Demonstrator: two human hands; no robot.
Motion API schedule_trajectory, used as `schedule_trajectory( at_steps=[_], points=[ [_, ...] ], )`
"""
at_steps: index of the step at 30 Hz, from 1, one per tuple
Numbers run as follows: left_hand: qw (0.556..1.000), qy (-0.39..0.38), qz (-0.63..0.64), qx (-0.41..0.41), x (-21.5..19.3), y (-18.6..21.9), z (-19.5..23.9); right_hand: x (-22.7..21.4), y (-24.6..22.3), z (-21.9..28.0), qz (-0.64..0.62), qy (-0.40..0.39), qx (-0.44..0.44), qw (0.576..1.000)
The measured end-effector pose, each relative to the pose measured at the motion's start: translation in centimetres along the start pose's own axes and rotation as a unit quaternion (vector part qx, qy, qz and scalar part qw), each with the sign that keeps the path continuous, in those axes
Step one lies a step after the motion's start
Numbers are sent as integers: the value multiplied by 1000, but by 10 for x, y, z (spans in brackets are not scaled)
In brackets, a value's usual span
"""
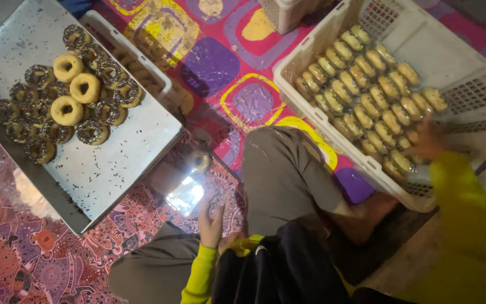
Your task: The person sits on a patterned floor mat and repeatedly picks donuts from a metal tray, places them into small clear plastic bags, and sets the filled bags into a white plastic crate. The person handles both plain and chocolate-sprinkled donuts.
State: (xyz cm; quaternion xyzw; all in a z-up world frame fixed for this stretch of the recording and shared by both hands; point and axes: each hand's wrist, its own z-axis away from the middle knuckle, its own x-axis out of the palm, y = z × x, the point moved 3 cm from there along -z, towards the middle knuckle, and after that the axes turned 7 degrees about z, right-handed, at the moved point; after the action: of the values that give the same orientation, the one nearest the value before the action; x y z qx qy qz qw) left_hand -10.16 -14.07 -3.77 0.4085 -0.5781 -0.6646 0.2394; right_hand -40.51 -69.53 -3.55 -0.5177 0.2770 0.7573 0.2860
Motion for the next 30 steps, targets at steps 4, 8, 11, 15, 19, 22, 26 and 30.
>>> schedule_trajectory(
  at_steps=[4, 8, 11, 15, 19, 22, 26, 30],
  points=[
    [990, 20, 61, -124, -16, -38, 26, -24, -1, 7, -91, 39, 9, 995],
    [970, 11, 167, -179, -30, -71, 40, -52, -6, 7, -188, 90, 15, 978],
    [967, 36, 179, -179, -39, -94, 57, -77, -29, -6, -255, 118, -7, 960],
    [972, 102, 103, -183, -70, -128, 71, -101, -104, -17, -360, 128, -59, 922],
    [921, 262, 216, -190, -125, -172, 89, -96, -236, -32, -468, 70, -157, 867],
    [880, 322, 296, -189, -161, -192, 63, -79, -336, -20, -528, -4, -204, 824],
    [878, 307, 261, -257, -165, -197, -10, -10, -484, 3, -542, -147, -179, 808],
    [901, 284, -173, -279, -158, -180, -55, 32, -610, -9, -164, 140, -402, 890]
  ],
)
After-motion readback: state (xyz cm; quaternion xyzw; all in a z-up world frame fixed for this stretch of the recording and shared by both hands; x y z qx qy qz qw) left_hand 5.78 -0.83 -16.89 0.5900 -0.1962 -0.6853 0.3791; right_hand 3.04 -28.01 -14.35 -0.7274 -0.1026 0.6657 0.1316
